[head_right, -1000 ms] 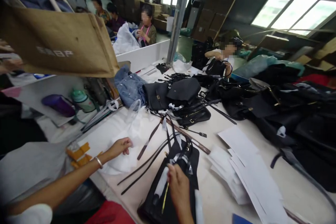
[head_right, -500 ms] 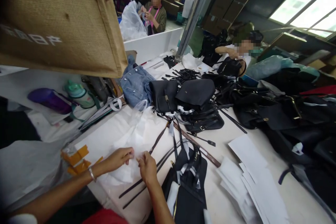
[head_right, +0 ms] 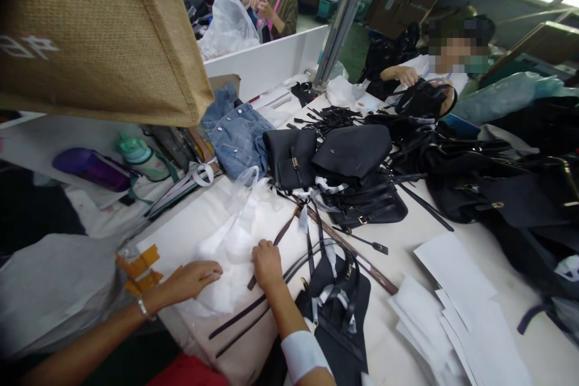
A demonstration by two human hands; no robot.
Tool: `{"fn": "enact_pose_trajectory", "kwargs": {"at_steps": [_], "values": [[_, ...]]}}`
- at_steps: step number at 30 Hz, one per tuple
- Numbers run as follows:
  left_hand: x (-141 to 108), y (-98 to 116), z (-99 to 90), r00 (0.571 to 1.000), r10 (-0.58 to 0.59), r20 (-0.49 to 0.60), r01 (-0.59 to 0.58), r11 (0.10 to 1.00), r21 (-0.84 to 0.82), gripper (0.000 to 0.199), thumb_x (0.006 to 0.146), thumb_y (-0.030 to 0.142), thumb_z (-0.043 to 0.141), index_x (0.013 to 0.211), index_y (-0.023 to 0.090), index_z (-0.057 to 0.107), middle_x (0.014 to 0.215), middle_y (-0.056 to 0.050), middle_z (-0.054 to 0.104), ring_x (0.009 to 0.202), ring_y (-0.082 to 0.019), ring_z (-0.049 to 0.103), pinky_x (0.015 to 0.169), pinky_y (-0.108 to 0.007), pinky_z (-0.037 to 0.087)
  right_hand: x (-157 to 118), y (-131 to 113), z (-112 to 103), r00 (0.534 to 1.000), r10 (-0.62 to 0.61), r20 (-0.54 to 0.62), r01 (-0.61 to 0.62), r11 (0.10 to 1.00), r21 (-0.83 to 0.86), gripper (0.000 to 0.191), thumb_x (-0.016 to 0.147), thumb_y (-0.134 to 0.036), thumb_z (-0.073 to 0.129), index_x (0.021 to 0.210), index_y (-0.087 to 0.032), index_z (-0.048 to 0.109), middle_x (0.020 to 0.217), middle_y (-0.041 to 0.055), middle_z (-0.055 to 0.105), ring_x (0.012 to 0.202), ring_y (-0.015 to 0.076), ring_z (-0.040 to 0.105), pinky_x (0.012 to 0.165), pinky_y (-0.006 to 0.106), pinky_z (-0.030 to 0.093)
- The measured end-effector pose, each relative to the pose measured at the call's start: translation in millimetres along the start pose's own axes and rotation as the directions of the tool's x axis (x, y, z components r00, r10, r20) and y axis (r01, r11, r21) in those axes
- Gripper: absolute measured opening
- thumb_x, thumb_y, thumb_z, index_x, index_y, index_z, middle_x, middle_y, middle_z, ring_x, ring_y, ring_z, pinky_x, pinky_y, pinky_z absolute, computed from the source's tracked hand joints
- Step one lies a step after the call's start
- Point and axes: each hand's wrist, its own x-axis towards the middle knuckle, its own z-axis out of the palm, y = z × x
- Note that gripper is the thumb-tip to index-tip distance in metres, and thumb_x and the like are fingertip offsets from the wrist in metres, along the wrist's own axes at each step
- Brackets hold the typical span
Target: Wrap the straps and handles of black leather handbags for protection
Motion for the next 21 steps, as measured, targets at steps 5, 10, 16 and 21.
{"fn": "enact_pose_trajectory", "kwargs": {"at_steps": [5,10,16,21], "values": [[3.0,-5.2,-15.6,0.989,-0.149,0.013,0.15,0.988,-0.05,0.028,0.082,0.042,0.051,0.099,0.024,0.065,0.071,0.001,0.066,0.034,-0.009,0.044,0.046,-0.024,0.035,-20.8,-3.0,5.7,0.999,0.042,0.027,-0.044,0.996,0.078,0.013,0.092,-0.023,0.047,0.096,-0.021,0.059,0.096,0.0049,0.065,0.091,0.0187,0.059,0.075,0.027,0.039],[19.6,6.2,-25.5,0.992,-0.127,0.012,0.127,0.984,-0.127,0.029,0.085,0.04,0.045,0.1,0.022,0.061,0.078,0.0,0.068,0.036,-0.01,0.048,0.041,-0.022,0.034,-28.6,-7.6,10.0,0.997,0.049,0.054,-0.056,0.988,0.145,0.012,0.091,-0.019,0.046,0.096,-0.022,0.057,0.094,0.0031,0.068,0.088,0.0162,0.062,0.07,0.024,0.037],[24.2,28.4,-18.2,0.971,0.132,-0.199,-0.121,0.991,0.064,0.032,0.089,0.029,0.042,0.115,0.023,0.058,0.12,-0.007,0.061,0.103,-0.024,0.06,0.084,-0.032,0.046,-32.4,-11.8,10.1,0.996,0.033,0.087,-0.046,0.987,0.156,0.009,0.089,-0.023,0.052,0.092,-0.022,0.06,0.093,0.003,0.07,0.086,0.0178,0.064,0.067,0.024,0.037],[46.3,30.4,-4.0,0.99,0.131,0.043,-0.121,0.974,-0.194,0.04,0.08,0.025,0.053,0.12,0.022,0.056,0.111,-0.006,0.064,0.068,-0.016,0.065,0.06,-0.027,0.049,-29.4,-17.0,1.4,0.995,0.032,0.099,-0.046,0.989,0.14,0.016,0.094,-0.029,0.044,0.096,-0.023,0.058,0.092,0.0039,0.07,0.084,0.0186,0.064,0.067,0.026,0.036]]}}
